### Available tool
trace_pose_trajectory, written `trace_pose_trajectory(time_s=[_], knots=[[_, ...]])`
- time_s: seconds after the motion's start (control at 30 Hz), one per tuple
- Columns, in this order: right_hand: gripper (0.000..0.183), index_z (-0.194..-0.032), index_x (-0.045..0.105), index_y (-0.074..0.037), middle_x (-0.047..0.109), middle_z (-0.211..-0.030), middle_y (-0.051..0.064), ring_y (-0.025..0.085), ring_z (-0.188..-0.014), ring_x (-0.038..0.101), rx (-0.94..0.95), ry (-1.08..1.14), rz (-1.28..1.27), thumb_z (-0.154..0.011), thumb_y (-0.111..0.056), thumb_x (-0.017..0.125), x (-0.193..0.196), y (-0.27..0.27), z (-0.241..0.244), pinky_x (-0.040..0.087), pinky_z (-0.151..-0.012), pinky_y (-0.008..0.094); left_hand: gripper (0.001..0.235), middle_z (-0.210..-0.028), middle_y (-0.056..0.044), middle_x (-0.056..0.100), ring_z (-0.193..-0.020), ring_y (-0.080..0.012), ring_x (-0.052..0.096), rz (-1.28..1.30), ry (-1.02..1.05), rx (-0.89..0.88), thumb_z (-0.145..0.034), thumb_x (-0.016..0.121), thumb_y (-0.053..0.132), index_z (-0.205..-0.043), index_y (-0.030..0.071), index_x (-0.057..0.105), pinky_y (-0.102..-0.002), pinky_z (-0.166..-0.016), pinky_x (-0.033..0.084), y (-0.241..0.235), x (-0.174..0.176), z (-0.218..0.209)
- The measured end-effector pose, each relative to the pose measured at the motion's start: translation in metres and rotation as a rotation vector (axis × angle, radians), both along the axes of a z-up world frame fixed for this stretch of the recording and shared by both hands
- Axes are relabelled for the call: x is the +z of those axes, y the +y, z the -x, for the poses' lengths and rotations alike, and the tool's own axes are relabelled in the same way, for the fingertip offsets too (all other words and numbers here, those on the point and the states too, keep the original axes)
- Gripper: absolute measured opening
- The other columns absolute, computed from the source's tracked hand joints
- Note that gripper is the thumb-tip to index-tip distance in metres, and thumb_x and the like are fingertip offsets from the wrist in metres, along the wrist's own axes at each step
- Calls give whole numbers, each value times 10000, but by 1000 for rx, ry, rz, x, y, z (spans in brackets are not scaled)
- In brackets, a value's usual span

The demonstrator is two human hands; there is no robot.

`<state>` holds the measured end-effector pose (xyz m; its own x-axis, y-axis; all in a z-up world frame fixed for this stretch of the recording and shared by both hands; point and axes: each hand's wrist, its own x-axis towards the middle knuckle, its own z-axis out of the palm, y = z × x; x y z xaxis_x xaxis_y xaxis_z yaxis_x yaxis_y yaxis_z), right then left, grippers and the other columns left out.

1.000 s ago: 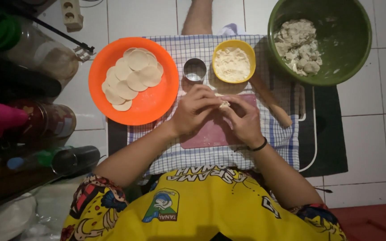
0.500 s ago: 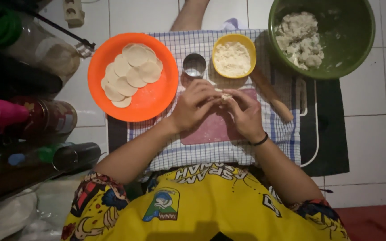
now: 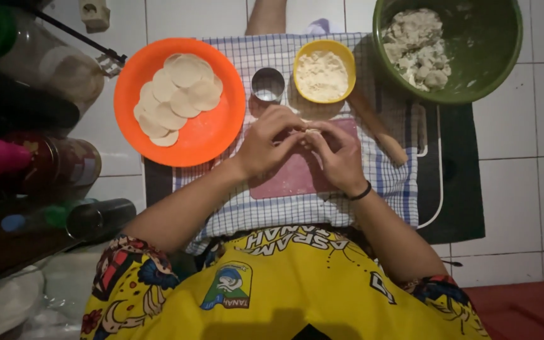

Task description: The person is preparing dumplings by rolling out dough into thin circles, placing a spoonful of filling in the center, and folding the edges to seal them.

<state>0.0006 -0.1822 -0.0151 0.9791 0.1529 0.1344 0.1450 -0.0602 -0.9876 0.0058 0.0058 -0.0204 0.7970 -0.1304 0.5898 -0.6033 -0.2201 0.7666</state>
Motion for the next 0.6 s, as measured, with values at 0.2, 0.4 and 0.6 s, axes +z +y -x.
trace_pose_trajectory(time_s=[0.2,0.4,0.6], knots=[[182,-1168,741,13,761,-929,169,190,-838,727,-23,-36,4,-1011,-38,663,5,9,-1,635,-758,342,128,-900,-52,690,-923,-278,641,-14,32,-31,-956,752,168,-1068,109,731,-401,-816,567,8,12,-4],[148,-1148,718,28,743,-939,160,176,-846,699,-48,-155,67,-1033,-29,645,-4,7,1,623,-779,354,177,-915,-85,707,-957,-315,653,-8,13,-63,-984,717,161,-1143,84,718,-428,-871,552,10,7,-6],[229,-1172,538,-29,737,-1075,151,267,-877,717,112,-934,718,-1025,-96,700,111,-3,9,583,-752,379,207,-938,-109,709,-954,-311,670,12,112,-53,-1020,679,200,-1181,71,696,-432,-876,562,10,17,3]])
